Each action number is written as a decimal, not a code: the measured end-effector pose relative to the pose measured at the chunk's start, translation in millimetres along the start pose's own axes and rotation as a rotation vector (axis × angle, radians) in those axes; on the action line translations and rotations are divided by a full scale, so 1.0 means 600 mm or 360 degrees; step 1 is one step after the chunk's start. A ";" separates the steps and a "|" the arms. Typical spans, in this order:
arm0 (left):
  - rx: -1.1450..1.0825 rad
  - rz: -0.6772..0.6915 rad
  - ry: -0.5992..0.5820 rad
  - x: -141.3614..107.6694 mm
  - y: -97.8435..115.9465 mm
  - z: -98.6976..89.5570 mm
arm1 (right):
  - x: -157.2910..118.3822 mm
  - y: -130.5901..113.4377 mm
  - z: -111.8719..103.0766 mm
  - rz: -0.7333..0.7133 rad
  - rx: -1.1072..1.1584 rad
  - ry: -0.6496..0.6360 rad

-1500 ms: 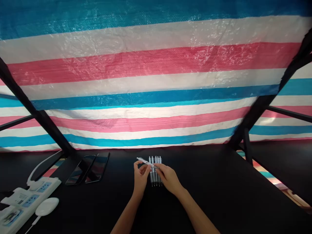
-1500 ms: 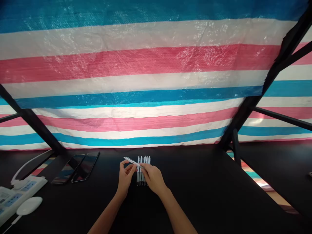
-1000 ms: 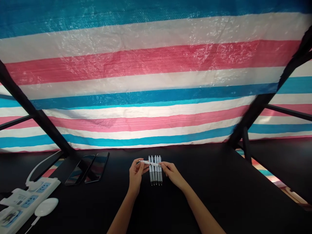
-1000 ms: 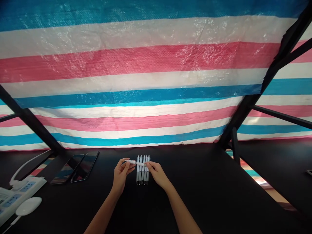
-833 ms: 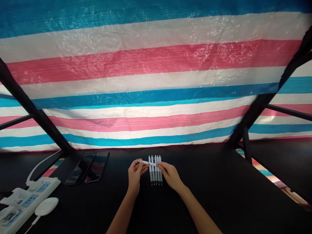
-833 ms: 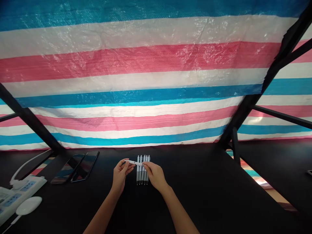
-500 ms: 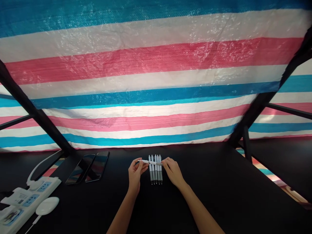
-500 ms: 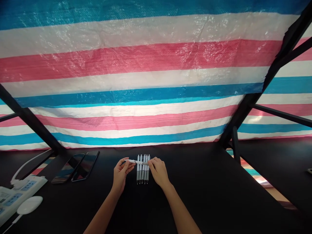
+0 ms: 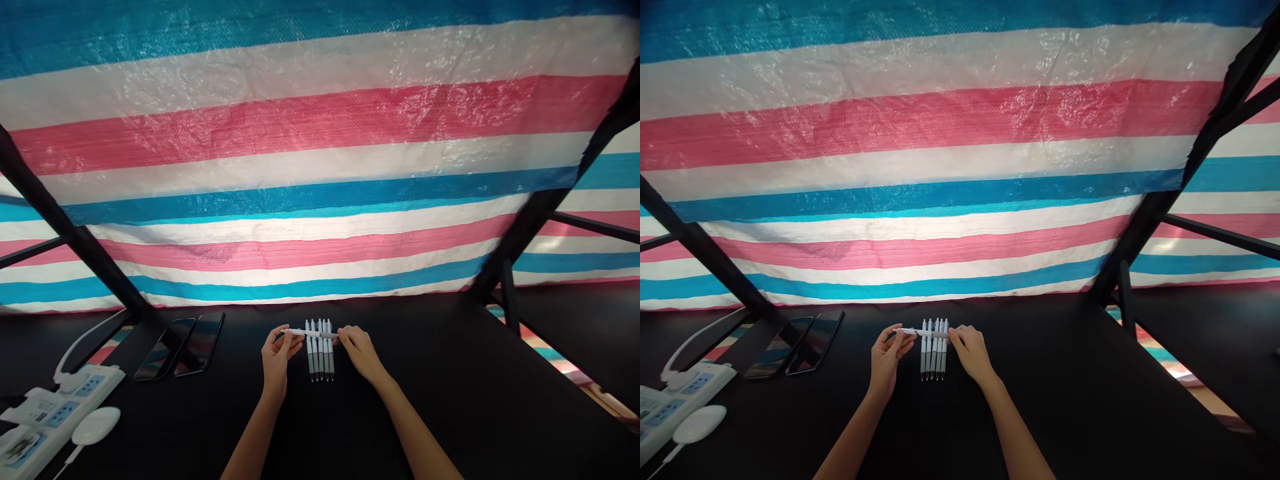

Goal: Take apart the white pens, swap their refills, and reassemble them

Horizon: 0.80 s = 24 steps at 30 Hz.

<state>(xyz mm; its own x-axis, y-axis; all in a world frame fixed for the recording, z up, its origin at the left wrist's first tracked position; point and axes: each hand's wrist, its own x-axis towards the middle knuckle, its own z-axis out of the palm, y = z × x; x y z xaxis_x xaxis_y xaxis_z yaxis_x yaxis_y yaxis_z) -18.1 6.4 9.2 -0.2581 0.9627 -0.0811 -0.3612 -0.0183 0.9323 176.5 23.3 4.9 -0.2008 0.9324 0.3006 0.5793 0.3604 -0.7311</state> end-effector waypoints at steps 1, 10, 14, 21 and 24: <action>0.0002 0.0000 0.0003 0.000 0.000 0.000 | 0.000 0.000 -0.001 -0.0004 -0.0025 -0.0015; -0.0042 -0.0017 0.0042 0.001 0.003 0.000 | -0.006 -0.009 -0.010 0.0054 0.0219 0.0043; 0.0009 0.0006 -0.0049 -0.003 0.002 0.003 | -0.004 -0.019 -0.007 -0.0006 0.0285 -0.0091; 0.0047 -0.0001 0.0015 -0.003 0.004 0.005 | -0.006 -0.016 -0.011 -0.0025 0.0431 -0.0104; 0.0017 -0.0002 0.0052 -0.001 0.004 0.003 | -0.008 -0.013 -0.009 0.0001 0.0413 -0.0025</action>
<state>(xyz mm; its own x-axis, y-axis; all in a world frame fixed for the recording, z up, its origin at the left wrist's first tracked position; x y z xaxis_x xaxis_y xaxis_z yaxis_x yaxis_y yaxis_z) -17.1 6.4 12.2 -0.2865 0.9535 -0.0937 -0.3518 -0.0137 0.9360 177.4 16.2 12.4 -0.2141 0.9322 0.2919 0.3575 0.3529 -0.8647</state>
